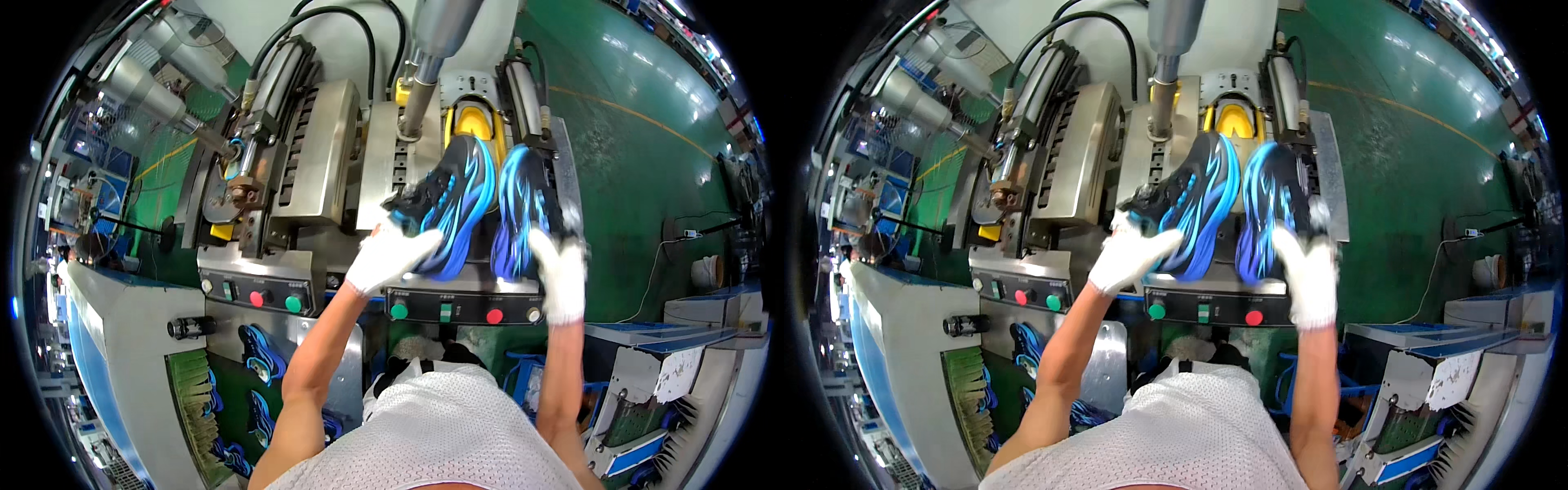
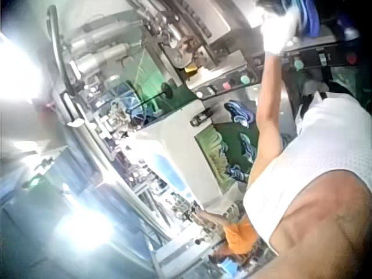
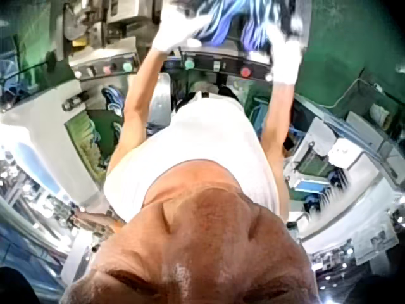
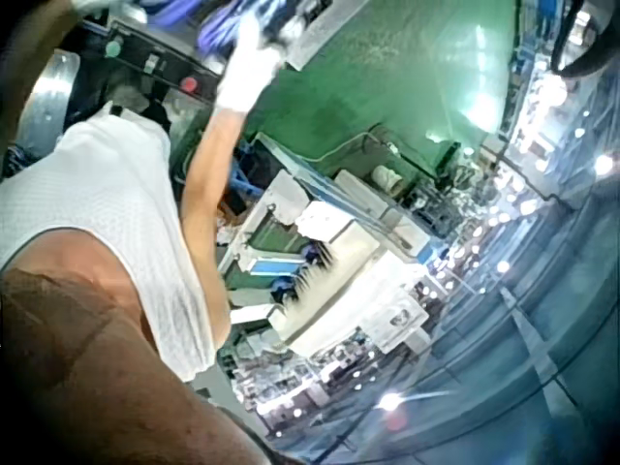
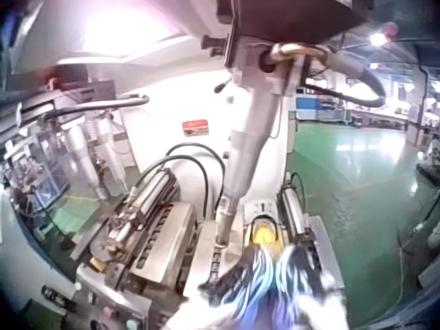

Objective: The person operates a shoe assembly machine in a factory setting. They pick up blue and black shoe components from a table, place them into the machine's mold, and press a button to activate the pressing mechanism. After the cycle, they remove the assembled shoe and place it on the table, repeating the process for multiple units.

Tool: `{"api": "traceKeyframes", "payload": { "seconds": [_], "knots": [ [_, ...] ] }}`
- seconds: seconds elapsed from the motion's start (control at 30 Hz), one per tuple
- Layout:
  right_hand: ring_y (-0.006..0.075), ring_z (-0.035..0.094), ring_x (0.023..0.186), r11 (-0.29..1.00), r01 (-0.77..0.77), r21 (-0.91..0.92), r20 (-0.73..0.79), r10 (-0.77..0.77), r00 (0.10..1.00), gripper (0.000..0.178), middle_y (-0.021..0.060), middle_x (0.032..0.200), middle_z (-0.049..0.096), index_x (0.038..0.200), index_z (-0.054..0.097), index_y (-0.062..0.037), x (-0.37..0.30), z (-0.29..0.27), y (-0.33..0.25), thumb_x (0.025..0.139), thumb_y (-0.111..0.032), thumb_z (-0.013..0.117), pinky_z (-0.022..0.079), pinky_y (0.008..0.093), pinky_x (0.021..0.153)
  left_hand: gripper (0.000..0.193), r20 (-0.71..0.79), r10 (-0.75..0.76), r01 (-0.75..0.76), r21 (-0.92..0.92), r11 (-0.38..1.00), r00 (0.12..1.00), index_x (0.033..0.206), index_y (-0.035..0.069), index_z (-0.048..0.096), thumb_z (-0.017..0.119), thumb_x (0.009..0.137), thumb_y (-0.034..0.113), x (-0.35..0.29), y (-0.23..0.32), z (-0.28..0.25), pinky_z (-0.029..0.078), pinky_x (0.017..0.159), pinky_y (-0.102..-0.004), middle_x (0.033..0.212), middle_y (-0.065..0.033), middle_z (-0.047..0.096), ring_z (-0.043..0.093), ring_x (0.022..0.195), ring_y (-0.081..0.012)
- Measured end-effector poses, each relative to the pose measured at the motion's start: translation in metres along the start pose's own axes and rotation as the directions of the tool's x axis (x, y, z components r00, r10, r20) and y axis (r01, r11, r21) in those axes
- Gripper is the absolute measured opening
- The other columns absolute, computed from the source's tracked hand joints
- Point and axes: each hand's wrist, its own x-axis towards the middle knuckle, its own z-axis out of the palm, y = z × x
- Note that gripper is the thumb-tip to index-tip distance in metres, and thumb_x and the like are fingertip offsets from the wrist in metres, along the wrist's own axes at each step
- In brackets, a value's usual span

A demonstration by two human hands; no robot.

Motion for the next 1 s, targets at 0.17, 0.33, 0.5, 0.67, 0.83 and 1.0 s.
{"api": "traceKeyframes", "payload": {
  "seconds": [0.17,0.33,0.5,0.67,0.83,1.0],
  "knots": [
    [0.0301,0.071,0.089,0.841,0.406,-0.356,0.109,-0.395,0.912,0.05,0.0224,0.097,0.074,0.103,0.071,0.0063,0.21,0.117,-0.049,0.077,-0.036,0.077,0.054,0.0413,0.082,0.076,0.062,-0.05,0.061,-0.187,0.98,0.997,0.147,0.003,0.046,0.078,0.082,0.027,-0.152,-0.119,-0.03,0.049,0.105,-0.036,0.133,-0.0165,0.066,0.064,0.118,-0.0236],
    [0.036,0.073,0.102,0.636,0.42,-0.648,0.185,-0.403,0.896,0.068,0.0241,0.108,0.075,0.11,0.075,-0.001,0.295,0.169,-0.003,0.081,-0.063,0.069,0.053,0.047,0.09,0.091,-0.201,-0.566,0.568,-0.054,0.822,0.8,0.152,0.003,0.038,0.079,0.08,0.041,-0.269,-0.201,-0.016,0.044,0.112,-0.0414,0.135,-0.0281,0.061,0.058,0.131,-0.0385],
    [0.0295,0.067,0.111,0.673,0.496,-0.548,0.121,-0.524,0.843,0.069,0.0176,0.123,0.071,0.132,0.066,-0.0045,0.35,0.169,0.026,0.083,-0.053,0.076,0.05,0.0414,0.094,0.082,-0.532,-0.712,0.763,-0.176,0.622,0.458,0.145,0.0,0.042,0.073,0.083,0.043,-0.287,-0.322,0.028,0.049,0.103,-0.0478,0.124,-0.0295,0.066,0.063,0.118,-0.0461],
    [0.0241,0.065,0.08,0.686,0.476,-0.55,0.107,-0.508,0.855,0.061,0.011,0.088,0.07,0.122,0.066,0.0011,0.36,0.105,0.012,0.085,-0.046,0.078,0.052,0.0397,0.074,0.076,-0.721,-0.485,0.454,-0.261,0.852,0.496,0.144,0.004,0.043,0.079,0.081,0.028,-0.232,-0.417,0.057,0.052,0.097,-0.048,0.126,-0.0286,0.062,0.064,0.115,-0.0451],
    [0.0392,0.035,0.15,0.297,0.864,-0.408,0.288,-0.856,0.43,0.084,0.0292,0.161,0.033,0.16,0.023,0.0036,-0.039,0.224,0.015,0.097,-0.027,0.069,0.029,0.0428,0.125,0.098,-0.567,-0.659,0.607,-0.317,0.729,0.495,0.153,0.003,0.034,0.081,0.078,0.046,-0.258,-0.406,0.04,0.042,0.113,-0.0469,0.146,-0.0255,0.05,0.053,0.134,-0.0417],
    [0.0429,0.024,0.154,-0.671,0.202,-0.714,0.673,-0.578,0.461,0.096,0.0269,0.167,0.022,0.162,0.018,0.0034,-0.035,0.288,0.195,0.095,-0.051,0.06,0.021,0.0473,0.126,0.085,-0.738,-0.364,0.34,-0.193,0.921,0.568,0.147,0.001,0.046,0.078,0.083,0.046,-0.322,-0.396,-0.028,0.044,0.11,-0.0475,0.143,-0.0243,0.055,0.055,0.133,-0.0385]
  ]
}}
